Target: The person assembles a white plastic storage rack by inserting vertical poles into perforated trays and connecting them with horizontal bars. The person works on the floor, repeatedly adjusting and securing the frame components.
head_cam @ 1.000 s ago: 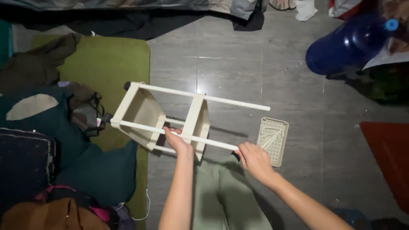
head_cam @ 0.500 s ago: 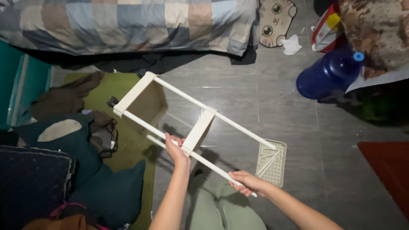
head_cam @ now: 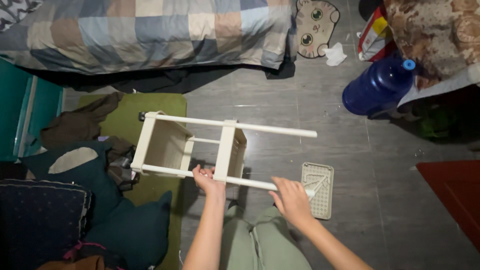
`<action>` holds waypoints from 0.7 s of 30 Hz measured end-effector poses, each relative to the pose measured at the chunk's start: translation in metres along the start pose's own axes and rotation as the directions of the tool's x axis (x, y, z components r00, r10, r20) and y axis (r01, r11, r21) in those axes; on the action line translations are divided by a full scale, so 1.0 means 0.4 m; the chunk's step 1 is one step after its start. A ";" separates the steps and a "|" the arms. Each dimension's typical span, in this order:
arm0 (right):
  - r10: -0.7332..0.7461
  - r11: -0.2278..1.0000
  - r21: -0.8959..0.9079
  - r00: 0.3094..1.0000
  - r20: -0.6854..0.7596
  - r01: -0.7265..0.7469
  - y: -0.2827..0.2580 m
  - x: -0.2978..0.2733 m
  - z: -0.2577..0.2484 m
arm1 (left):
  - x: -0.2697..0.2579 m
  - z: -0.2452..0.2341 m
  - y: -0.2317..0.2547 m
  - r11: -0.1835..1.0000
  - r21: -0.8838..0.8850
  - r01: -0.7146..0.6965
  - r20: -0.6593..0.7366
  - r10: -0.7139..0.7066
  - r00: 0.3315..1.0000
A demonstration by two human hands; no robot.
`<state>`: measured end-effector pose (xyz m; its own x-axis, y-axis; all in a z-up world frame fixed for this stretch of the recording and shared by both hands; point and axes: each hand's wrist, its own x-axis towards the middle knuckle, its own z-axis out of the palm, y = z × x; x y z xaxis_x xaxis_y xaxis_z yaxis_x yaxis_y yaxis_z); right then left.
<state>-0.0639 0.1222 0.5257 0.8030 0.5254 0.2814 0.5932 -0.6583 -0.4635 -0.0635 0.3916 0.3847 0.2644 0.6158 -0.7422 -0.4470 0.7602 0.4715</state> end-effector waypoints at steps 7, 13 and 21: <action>-0.075 0.993 -0.094 0.996 0.038 0.078 0.059 0.052 0.016 | -0.024 0.002 -0.044 0.999 -0.031 -0.009 -0.013 0.009 1.000; -0.067 0.996 -0.055 0.987 0.149 0.076 0.106 0.053 0.039 | -0.037 0.015 -0.036 0.999 -0.001 -0.038 0.010 0.038 0.999; 0.197 0.826 0.189 0.585 0.787 -0.532 0.135 -0.012 0.113 | -0.054 0.004 -0.012 0.989 0.091 -0.120 0.077 0.113 0.991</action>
<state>-0.0384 0.1087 0.4612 0.5404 0.6019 -0.5880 0.0517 -0.7212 -0.6908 -0.0658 0.3750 0.3990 0.2769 0.7116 -0.6457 -0.3957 0.6968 0.5982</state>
